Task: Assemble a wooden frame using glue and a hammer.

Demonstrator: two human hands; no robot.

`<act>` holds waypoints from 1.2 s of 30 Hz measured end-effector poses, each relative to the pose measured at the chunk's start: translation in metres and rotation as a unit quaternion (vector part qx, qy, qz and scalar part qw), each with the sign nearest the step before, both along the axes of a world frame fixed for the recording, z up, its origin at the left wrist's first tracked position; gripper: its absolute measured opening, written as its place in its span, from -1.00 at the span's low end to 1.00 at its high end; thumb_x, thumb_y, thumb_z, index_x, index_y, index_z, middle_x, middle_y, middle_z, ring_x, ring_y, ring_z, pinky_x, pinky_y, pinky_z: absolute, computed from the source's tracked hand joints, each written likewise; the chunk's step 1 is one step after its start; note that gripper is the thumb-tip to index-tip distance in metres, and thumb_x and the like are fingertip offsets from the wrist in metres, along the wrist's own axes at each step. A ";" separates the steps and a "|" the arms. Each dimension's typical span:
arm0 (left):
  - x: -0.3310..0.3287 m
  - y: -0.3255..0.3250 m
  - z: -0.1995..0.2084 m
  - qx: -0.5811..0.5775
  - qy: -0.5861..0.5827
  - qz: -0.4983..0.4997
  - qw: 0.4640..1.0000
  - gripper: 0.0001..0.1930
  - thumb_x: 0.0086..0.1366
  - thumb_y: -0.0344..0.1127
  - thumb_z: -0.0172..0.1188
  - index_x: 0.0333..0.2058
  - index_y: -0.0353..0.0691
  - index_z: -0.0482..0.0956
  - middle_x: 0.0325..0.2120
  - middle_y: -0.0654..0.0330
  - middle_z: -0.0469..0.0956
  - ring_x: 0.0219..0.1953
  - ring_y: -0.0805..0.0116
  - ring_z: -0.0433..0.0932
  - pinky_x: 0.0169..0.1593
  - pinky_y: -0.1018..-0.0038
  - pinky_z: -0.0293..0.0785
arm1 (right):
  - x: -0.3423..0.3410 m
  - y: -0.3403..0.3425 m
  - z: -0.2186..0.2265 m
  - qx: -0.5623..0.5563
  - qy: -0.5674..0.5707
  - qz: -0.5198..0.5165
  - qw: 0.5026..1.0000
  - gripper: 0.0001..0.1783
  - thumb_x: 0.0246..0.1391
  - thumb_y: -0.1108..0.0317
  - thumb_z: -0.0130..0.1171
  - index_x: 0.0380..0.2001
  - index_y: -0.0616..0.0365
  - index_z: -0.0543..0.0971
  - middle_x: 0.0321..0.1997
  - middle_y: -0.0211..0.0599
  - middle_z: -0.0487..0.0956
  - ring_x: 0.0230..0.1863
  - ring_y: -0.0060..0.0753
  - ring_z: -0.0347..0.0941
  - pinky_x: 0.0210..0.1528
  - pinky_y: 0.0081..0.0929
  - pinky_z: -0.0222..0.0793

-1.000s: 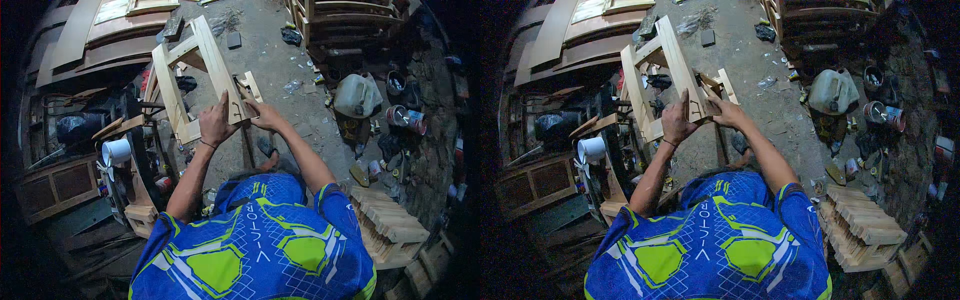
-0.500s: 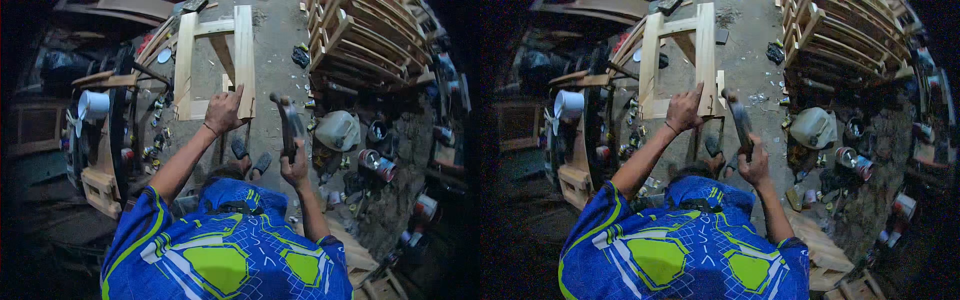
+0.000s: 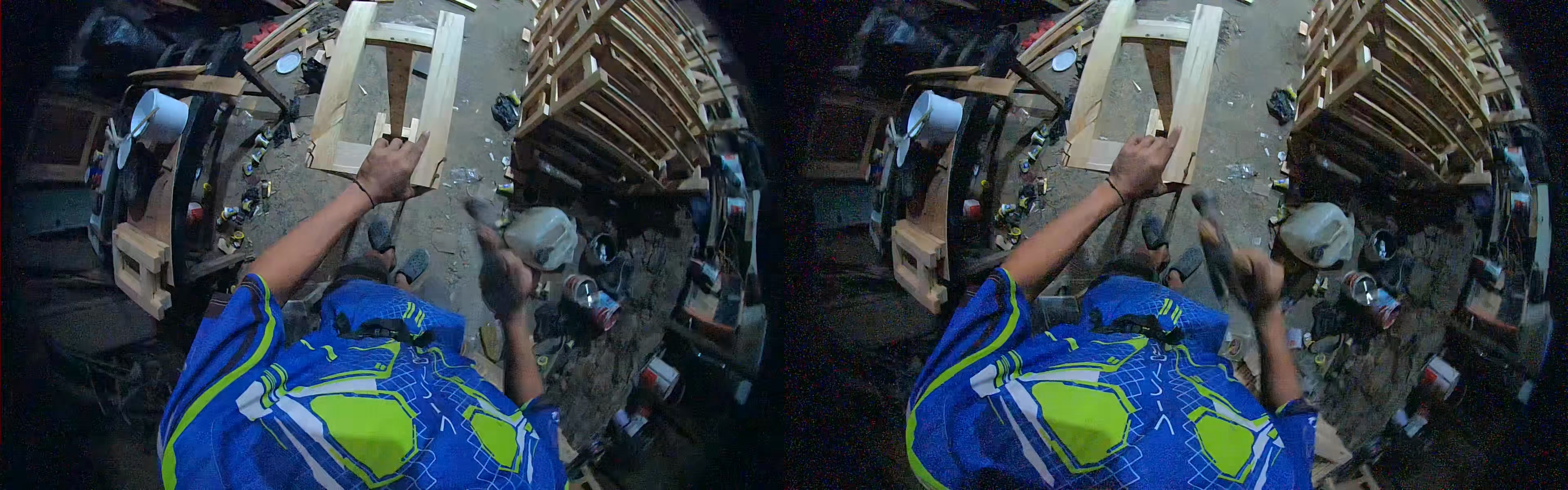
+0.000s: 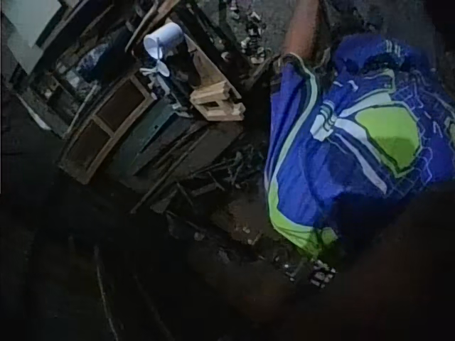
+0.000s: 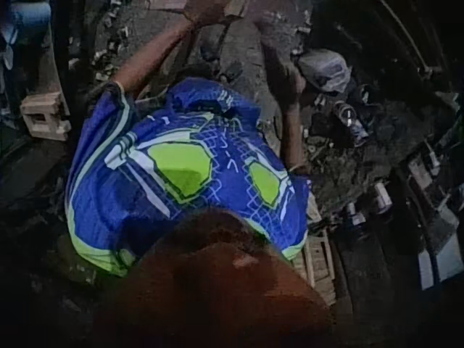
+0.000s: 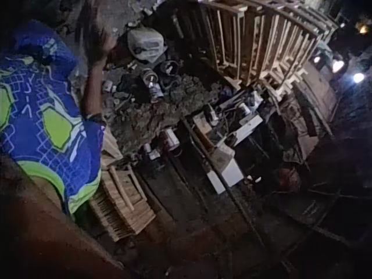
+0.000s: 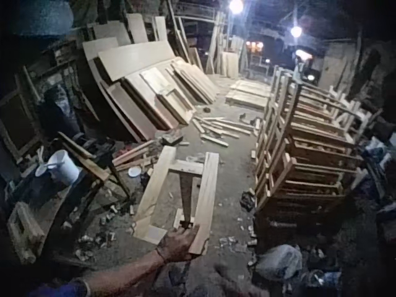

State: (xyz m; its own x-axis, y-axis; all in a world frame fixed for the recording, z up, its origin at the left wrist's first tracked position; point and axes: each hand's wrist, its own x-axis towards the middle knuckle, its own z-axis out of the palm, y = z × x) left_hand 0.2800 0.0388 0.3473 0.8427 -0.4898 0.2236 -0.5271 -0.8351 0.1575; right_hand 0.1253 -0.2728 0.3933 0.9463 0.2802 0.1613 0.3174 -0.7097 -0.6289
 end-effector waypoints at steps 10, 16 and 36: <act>0.009 -0.009 -0.013 0.088 -0.003 -0.023 0.996 0.23 -0.01 0.30 0.36 0.45 -0.33 -0.03 -0.22 0.11 0.56 -0.20 0.15 0.58 -0.12 0.18 0.46 | 0.095 -0.046 -0.115 -0.333 -0.076 0.231 0.911 -0.74 0.13 0.32 0.08 -0.08 -0.07 0.50 -0.18 -0.42 0.56 -0.16 -0.33 0.59 -0.21 -0.43 0.52; 0.005 -0.011 -0.003 0.051 -0.009 -0.021 0.998 0.17 -0.15 0.04 0.47 0.41 -0.32 0.13 -0.33 0.14 0.53 -0.25 0.21 0.59 -0.23 0.27 0.46 | 0.106 -0.033 -0.098 -0.330 -0.014 0.209 0.920 -0.75 0.14 0.32 0.08 -0.08 -0.07 0.50 -0.16 -0.42 0.55 -0.13 -0.27 0.61 -0.26 -0.32 0.56; -0.001 0.006 -0.006 0.020 -0.024 -0.010 0.999 0.00 -0.08 -0.07 0.35 0.33 -0.43 0.21 -0.32 0.13 0.57 -0.23 0.19 0.62 -0.18 0.28 0.50 | -0.006 0.006 0.044 0.346 -0.123 0.110 0.924 -0.78 0.02 0.31 0.25 -0.34 0.15 0.44 -0.42 -0.10 0.58 -0.38 -0.09 0.53 -0.24 -0.22 0.50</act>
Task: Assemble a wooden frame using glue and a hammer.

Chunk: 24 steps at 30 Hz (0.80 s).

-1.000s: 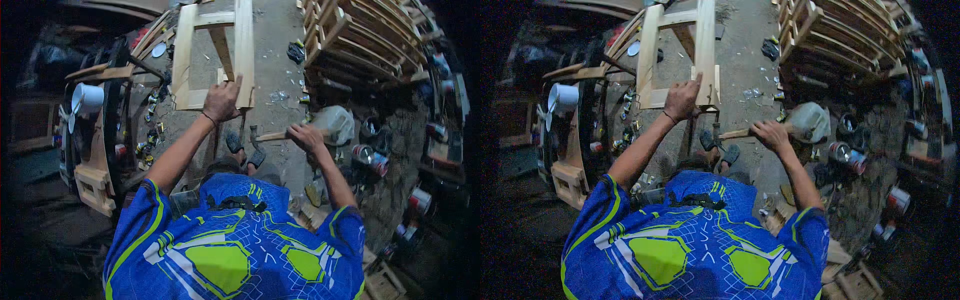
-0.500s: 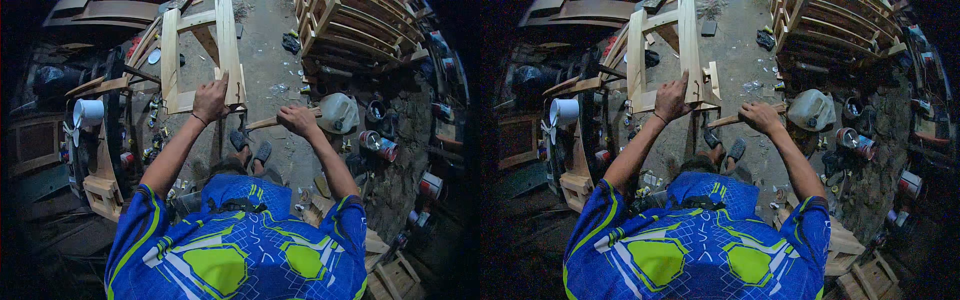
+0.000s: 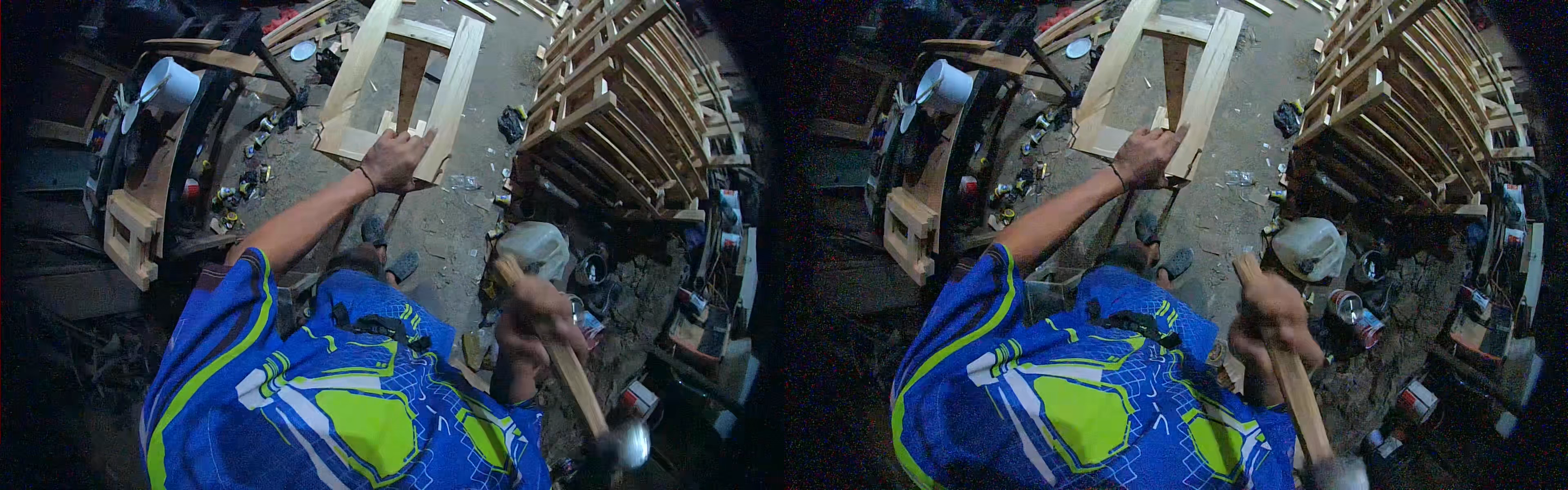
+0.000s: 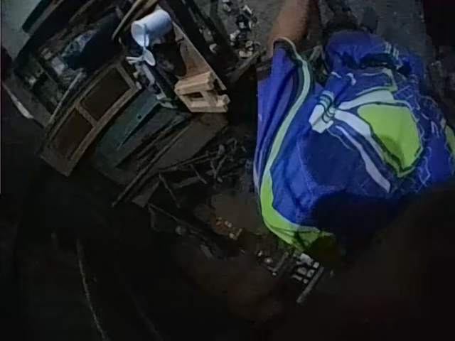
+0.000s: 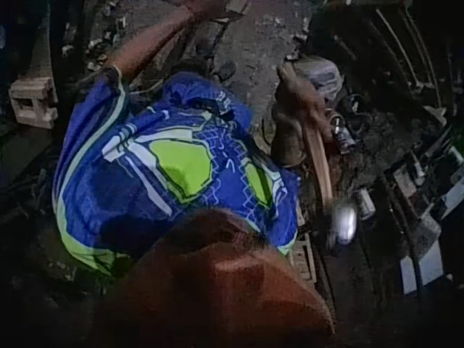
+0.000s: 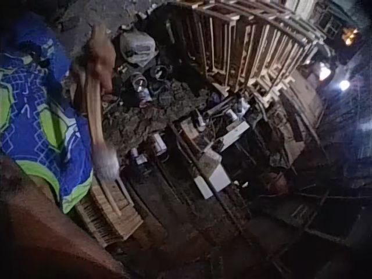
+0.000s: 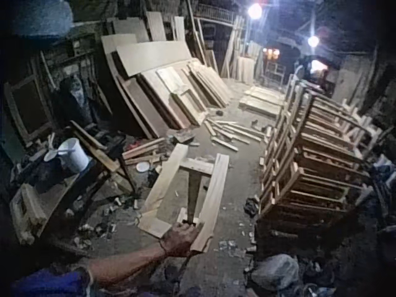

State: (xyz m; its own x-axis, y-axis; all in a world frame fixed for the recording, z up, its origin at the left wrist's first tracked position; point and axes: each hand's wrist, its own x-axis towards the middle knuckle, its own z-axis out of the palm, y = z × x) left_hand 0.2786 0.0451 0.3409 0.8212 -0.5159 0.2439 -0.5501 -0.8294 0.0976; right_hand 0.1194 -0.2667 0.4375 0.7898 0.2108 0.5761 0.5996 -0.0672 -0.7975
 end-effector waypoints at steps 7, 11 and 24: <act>0.001 -0.002 -0.013 0.013 -0.054 0.002 0.998 -0.24 0.16 -0.19 0.19 0.32 -0.39 0.28 -0.44 0.22 0.56 -0.31 0.31 0.60 -0.24 0.41 0.47 | 0.024 0.026 0.020 -0.334 0.123 -0.165 0.920 -0.73 0.20 0.22 0.20 -0.20 0.17 0.46 -0.38 -0.05 0.56 -0.47 0.04 0.55 -0.39 -0.07 0.47; 0.000 -0.003 -0.010 -0.029 -0.031 0.003 0.999 -0.12 0.04 -0.10 0.28 0.31 -0.43 0.26 -0.33 0.10 0.60 -0.28 0.17 0.61 -0.22 0.27 0.49 | 0.006 -0.003 0.024 -0.258 0.539 -0.059 0.799 -0.71 0.21 0.15 0.18 -0.16 0.12 0.50 -0.43 -0.28 0.52 -0.39 -0.28 0.49 -0.28 -0.41 0.45; -0.001 -0.005 -0.005 -0.010 -0.013 -0.005 1.000 -0.04 0.05 0.08 0.37 0.30 -0.44 0.26 -0.36 0.05 0.58 -0.29 0.20 0.61 -0.22 0.29 0.46 | -0.007 0.013 0.003 0.014 -0.021 -0.145 0.989 -0.64 0.21 0.13 0.21 -0.12 0.17 0.45 -0.45 -0.13 0.45 -0.48 -0.06 0.42 -0.39 -0.33 0.42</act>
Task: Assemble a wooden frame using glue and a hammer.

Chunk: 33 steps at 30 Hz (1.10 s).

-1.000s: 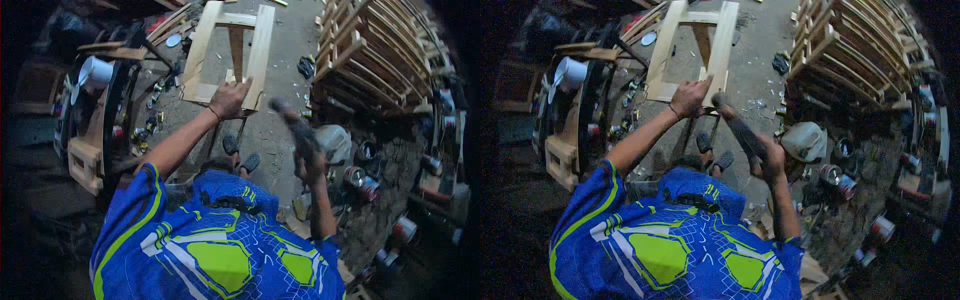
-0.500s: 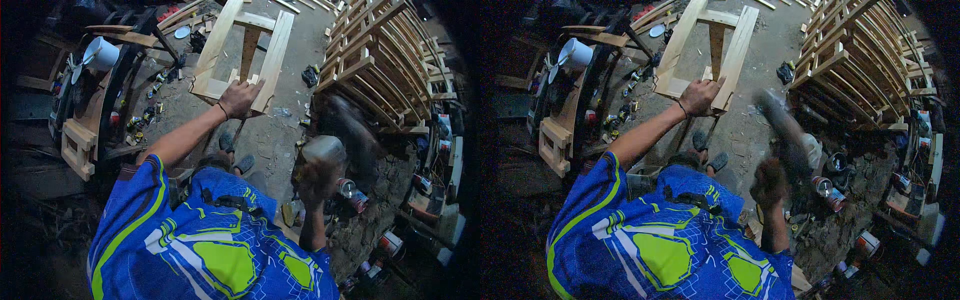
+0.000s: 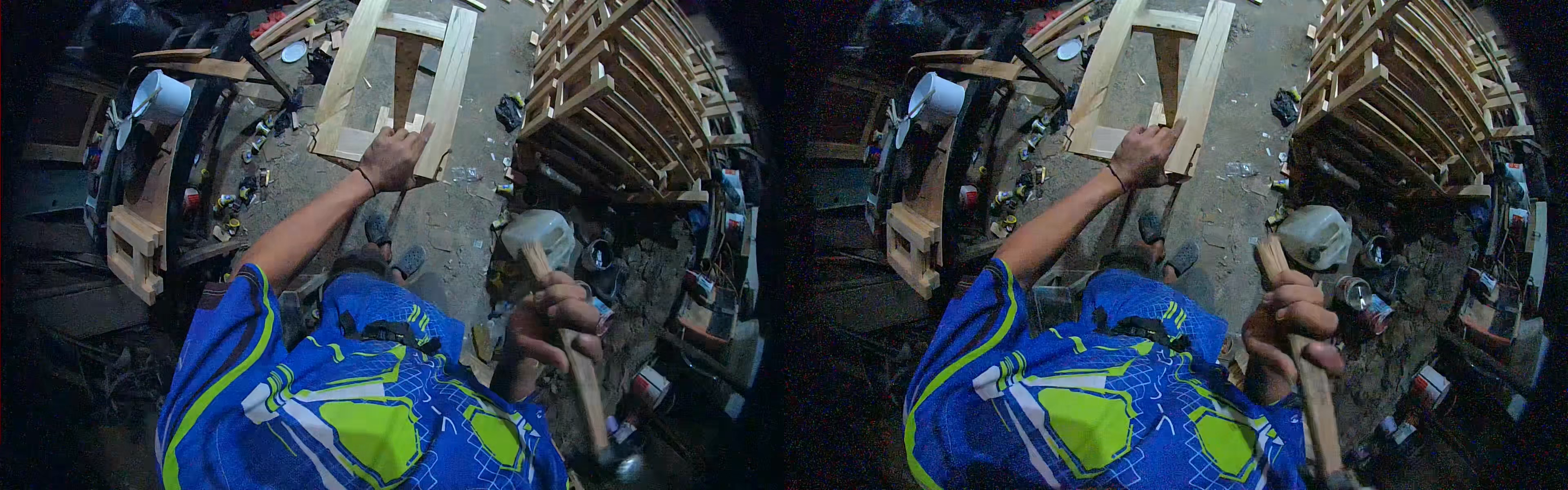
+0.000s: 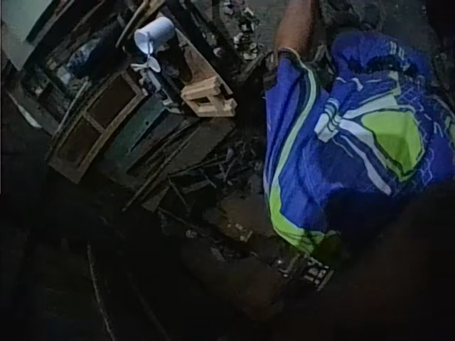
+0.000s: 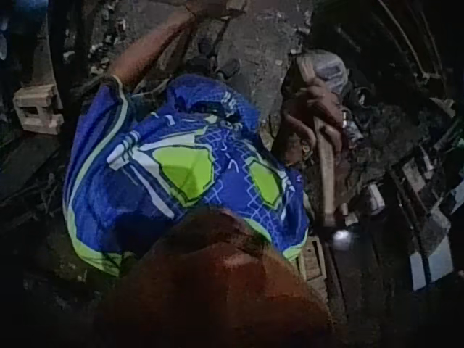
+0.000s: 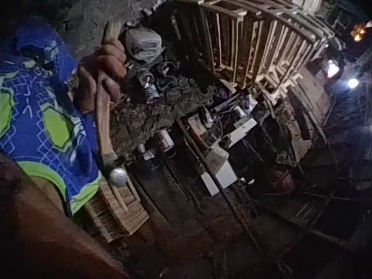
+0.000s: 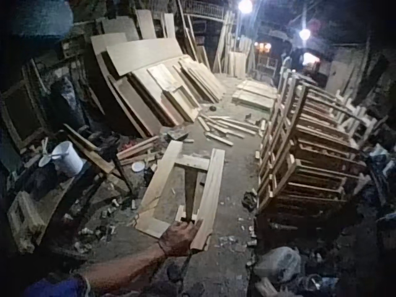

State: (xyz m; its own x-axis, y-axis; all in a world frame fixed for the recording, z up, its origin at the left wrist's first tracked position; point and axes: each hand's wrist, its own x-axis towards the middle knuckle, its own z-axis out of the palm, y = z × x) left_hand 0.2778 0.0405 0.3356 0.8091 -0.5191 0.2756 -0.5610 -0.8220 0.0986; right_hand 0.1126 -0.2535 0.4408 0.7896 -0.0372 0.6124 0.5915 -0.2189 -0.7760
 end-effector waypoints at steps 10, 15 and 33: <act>0.001 0.002 -0.005 -0.001 0.001 0.000 1.000 0.09 0.11 0.17 0.32 0.36 -0.58 0.07 -0.39 0.03 0.59 -0.33 0.18 0.59 -0.22 0.31 0.42 | 0.010 -0.017 0.009 -0.204 0.232 0.126 0.943 -0.77 0.19 0.34 0.16 -0.14 0.22 0.48 -0.28 0.15 0.59 -0.27 0.16 0.60 -0.30 -0.13 0.49; 0.002 0.001 -0.005 -0.012 0.017 0.004 1.000 0.06 0.08 0.11 0.33 0.35 -0.57 0.11 -0.39 0.03 0.59 -0.32 0.17 0.60 -0.21 0.30 0.45 | 0.014 0.005 -0.050 -0.515 0.349 0.094 0.777 -0.56 0.21 0.06 0.14 -0.10 0.24 0.45 -0.29 0.10 0.58 -0.27 0.15 0.56 -0.34 -0.07 0.44; 0.009 -0.005 -0.002 0.042 0.030 0.002 0.999 0.24 -0.01 0.40 0.37 0.37 -0.50 0.09 -0.35 -0.01 0.61 -0.35 0.10 0.63 -0.19 0.21 0.49 | 0.024 0.093 -0.168 0.379 0.613 0.061 0.691 -0.60 0.42 -0.08 -0.07 -0.26 0.04 0.32 -0.62 -0.49 0.28 -0.72 -0.56 0.18 -0.69 -0.53 0.17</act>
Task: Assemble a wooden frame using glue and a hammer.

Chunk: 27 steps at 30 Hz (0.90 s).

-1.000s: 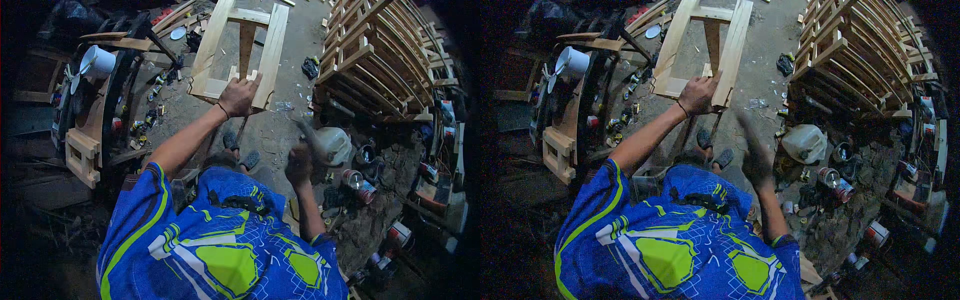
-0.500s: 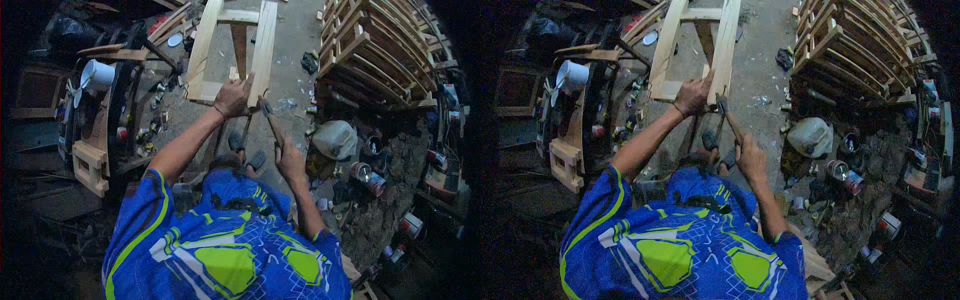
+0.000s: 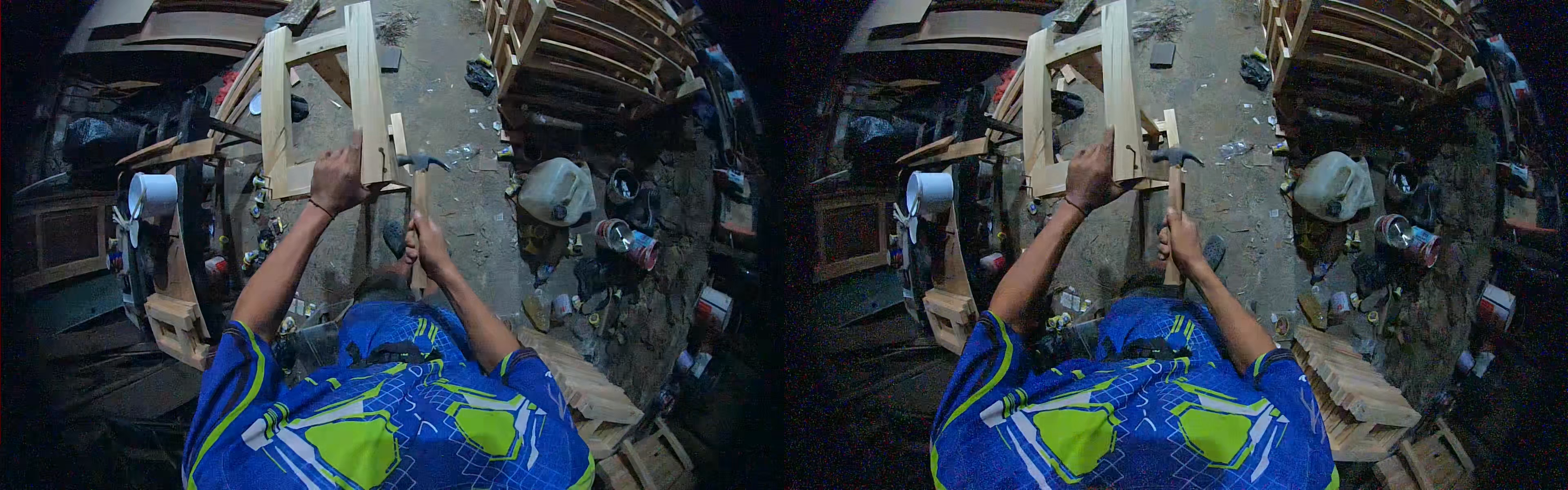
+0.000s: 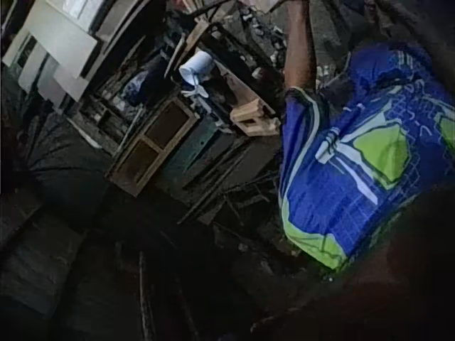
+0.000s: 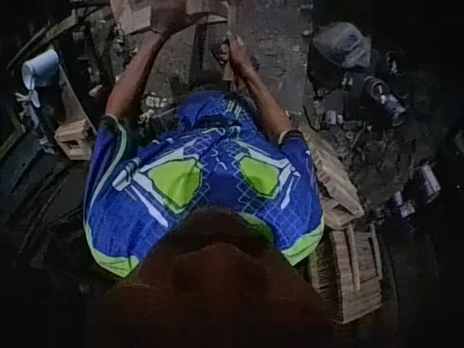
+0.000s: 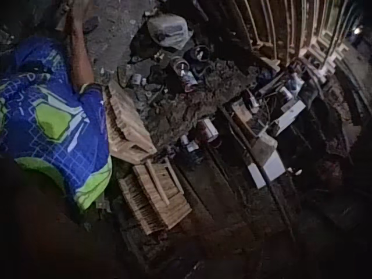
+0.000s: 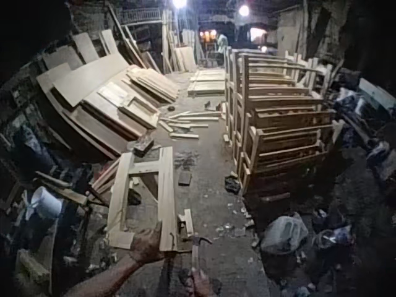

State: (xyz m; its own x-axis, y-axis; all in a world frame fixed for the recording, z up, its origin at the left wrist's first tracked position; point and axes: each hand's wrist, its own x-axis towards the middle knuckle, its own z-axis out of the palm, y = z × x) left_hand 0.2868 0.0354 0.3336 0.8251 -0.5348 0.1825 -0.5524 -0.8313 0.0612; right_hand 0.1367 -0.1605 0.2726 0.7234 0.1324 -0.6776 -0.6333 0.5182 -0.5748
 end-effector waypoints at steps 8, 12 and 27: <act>-0.003 0.000 0.005 -0.036 0.004 0.004 0.999 0.19 -0.05 0.28 0.43 0.35 -0.47 0.13 -0.34 -0.01 0.62 -0.32 0.10 0.63 -0.17 0.23 0.49 | 0.014 -0.060 0.124 -0.181 -0.245 -0.184 0.934 -0.66 0.38 0.03 -0.02 -0.13 0.10 0.44 -0.49 -0.37 0.44 -0.52 -0.53 0.41 -0.50 -0.49 0.40; -0.003 0.003 0.006 -0.040 -0.004 0.003 0.999 0.19 -0.06 0.25 0.44 0.35 -0.48 0.13 -0.36 0.02 0.59 -0.33 0.10 0.62 -0.18 0.24 0.48 | 0.016 -0.099 0.178 -0.166 -0.596 -0.397 0.678 -0.34 0.29 -0.41 -0.14 0.09 -0.09 0.35 -0.41 -0.24 0.48 -0.57 -0.40 0.36 -0.52 -0.37 0.40; -0.002 0.003 0.005 -0.013 0.009 -0.005 1.000 0.18 -0.13 0.10 0.49 0.37 -0.42 0.13 -0.31 0.05 0.60 -0.24 0.13 0.63 -0.13 0.24 0.50 | 0.002 0.002 -0.002 -0.148 -0.076 -0.071 0.984 -0.62 0.41 -0.04 -0.05 -0.24 0.07 0.40 -0.62 -0.45 0.34 -0.74 -0.58 0.24 -0.68 -0.51 0.27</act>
State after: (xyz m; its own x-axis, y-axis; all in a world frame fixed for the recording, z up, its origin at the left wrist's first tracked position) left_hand 0.2851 0.0384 0.3382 0.8231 -0.5378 0.1823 -0.5589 -0.8241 0.0921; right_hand 0.1385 -0.1590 0.2710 0.8168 -0.1638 -0.5531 -0.4608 0.3914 -0.7965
